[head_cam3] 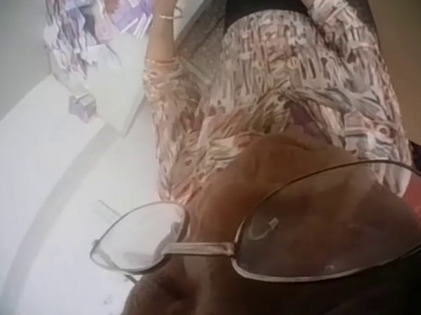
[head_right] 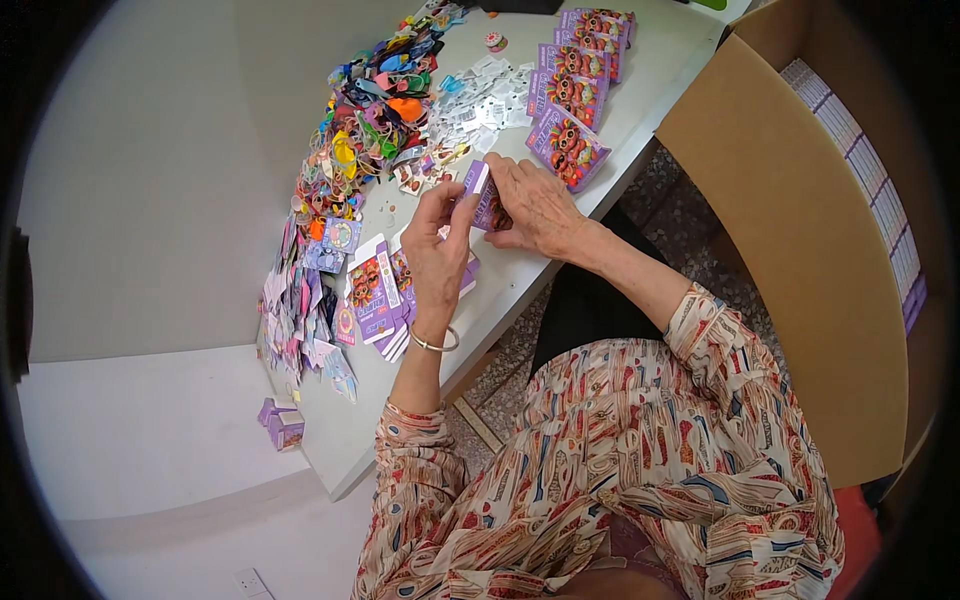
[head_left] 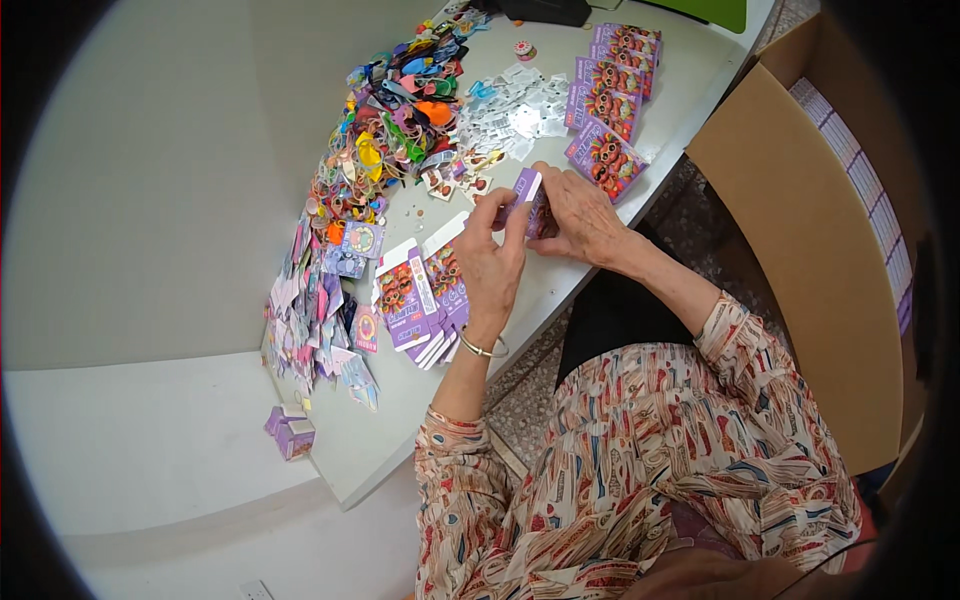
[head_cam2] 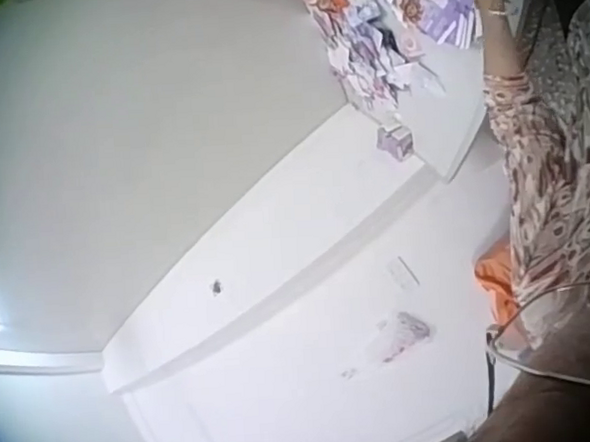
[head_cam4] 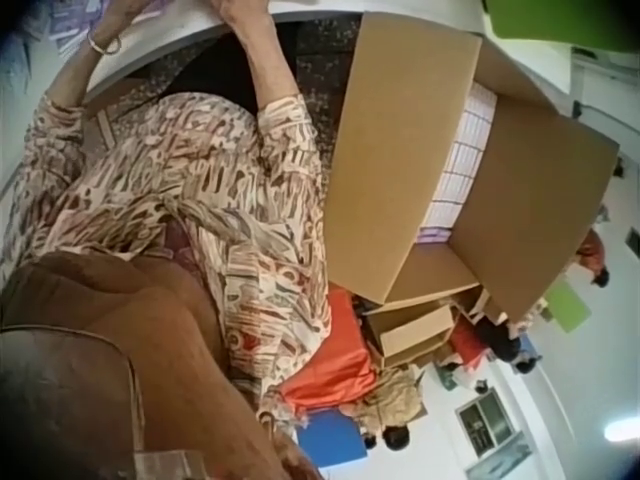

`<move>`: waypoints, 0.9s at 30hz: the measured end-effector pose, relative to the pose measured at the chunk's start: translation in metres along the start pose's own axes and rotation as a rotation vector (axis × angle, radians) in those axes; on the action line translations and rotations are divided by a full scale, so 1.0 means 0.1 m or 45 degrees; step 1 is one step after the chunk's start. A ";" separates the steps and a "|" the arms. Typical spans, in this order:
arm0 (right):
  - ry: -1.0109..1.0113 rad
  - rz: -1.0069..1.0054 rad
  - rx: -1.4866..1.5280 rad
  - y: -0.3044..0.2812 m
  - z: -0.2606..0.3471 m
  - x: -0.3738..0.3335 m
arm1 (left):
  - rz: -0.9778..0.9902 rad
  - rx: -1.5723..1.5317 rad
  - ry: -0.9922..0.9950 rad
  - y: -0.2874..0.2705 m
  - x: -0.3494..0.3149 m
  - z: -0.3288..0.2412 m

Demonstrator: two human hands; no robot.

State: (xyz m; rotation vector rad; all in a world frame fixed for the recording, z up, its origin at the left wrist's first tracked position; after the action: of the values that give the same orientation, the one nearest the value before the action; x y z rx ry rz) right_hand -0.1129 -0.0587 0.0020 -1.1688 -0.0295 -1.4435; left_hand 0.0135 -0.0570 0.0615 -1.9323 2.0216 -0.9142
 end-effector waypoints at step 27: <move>0.077 0.080 0.101 0.07 -0.02 -0.02 | -0.128 0.376 0.379 0.03 -0.01 -0.24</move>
State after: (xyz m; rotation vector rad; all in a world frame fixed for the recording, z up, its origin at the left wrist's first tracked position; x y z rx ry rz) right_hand -0.1090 -0.0603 -0.0044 -1.0523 -0.0081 -1.4094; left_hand -0.0016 -0.0489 0.0786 -1.8351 1.8126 -1.5097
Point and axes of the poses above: each hand's wrist, its own x-axis towards the middle knuckle, its own y-axis out of the palm, z = x × y, the point moved 6 cm from there along x, towards the middle knuckle, and after that the axes turned 9 degrees about -y, right-handed, at the moved point
